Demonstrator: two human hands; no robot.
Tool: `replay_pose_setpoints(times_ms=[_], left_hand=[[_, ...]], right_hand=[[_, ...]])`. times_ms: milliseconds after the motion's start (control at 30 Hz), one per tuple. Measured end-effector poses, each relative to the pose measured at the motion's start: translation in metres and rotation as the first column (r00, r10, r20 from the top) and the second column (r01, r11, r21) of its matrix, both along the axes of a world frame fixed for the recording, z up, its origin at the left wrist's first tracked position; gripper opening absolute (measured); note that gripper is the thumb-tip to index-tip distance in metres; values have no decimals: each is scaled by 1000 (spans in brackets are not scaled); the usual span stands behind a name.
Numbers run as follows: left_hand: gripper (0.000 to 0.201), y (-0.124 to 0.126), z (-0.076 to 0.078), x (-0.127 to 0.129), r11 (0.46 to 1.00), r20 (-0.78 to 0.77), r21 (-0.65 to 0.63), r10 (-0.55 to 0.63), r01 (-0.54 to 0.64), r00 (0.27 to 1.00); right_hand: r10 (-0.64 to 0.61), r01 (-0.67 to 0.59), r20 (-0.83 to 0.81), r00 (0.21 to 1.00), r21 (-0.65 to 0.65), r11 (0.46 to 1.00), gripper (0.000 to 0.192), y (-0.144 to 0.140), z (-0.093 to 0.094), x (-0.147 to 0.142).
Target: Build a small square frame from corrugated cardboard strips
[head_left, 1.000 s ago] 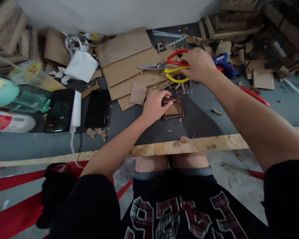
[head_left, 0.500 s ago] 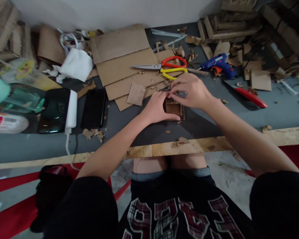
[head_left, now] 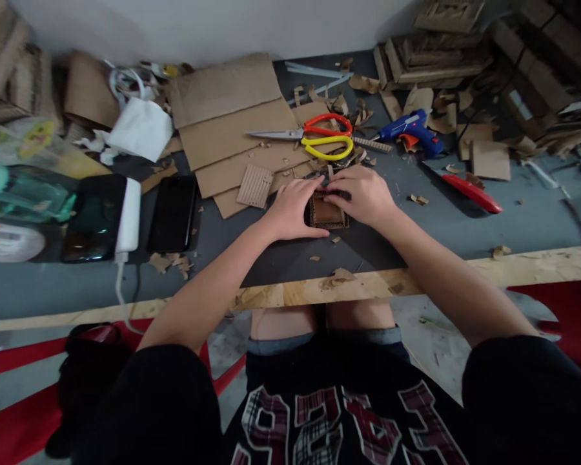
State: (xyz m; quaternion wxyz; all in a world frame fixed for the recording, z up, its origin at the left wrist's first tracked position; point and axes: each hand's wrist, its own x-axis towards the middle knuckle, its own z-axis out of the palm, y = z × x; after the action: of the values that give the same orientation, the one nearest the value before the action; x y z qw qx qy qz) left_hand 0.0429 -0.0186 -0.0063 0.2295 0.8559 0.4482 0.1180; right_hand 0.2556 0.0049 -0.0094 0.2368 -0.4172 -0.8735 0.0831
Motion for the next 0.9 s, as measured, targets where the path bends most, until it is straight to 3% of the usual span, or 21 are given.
replay_pose_setpoints(times_ms=[100,200,367,467,667,900], left_hand=[[111,2,-6,-1,998,68,49,25,-28,997],[115,2,-9,-1,996,112,75,35,-44,993],[112,1,-11,-1,994,172,106,23,-41,985],[110,1,-9,-1,994,153,99,22,-37,988],[118,3,-3,-1,997,87,64,47,-52,995],[121,4,-3,-2,998,93,63,9,-15,996]], right_hand=[[23,-27,84,996,38,999,29,0,5,1],[44,-47,51,998,65,997,28,1,7,1],[-16,33,-213,977,77,996,31,4,2,3],[20,-1,-339,941,55,998,25,8,-1,6],[189,-171,-320,929,83,982,15,16,-8,6],[66,-46,-296,953,77,996,12,9,-11,-4]])
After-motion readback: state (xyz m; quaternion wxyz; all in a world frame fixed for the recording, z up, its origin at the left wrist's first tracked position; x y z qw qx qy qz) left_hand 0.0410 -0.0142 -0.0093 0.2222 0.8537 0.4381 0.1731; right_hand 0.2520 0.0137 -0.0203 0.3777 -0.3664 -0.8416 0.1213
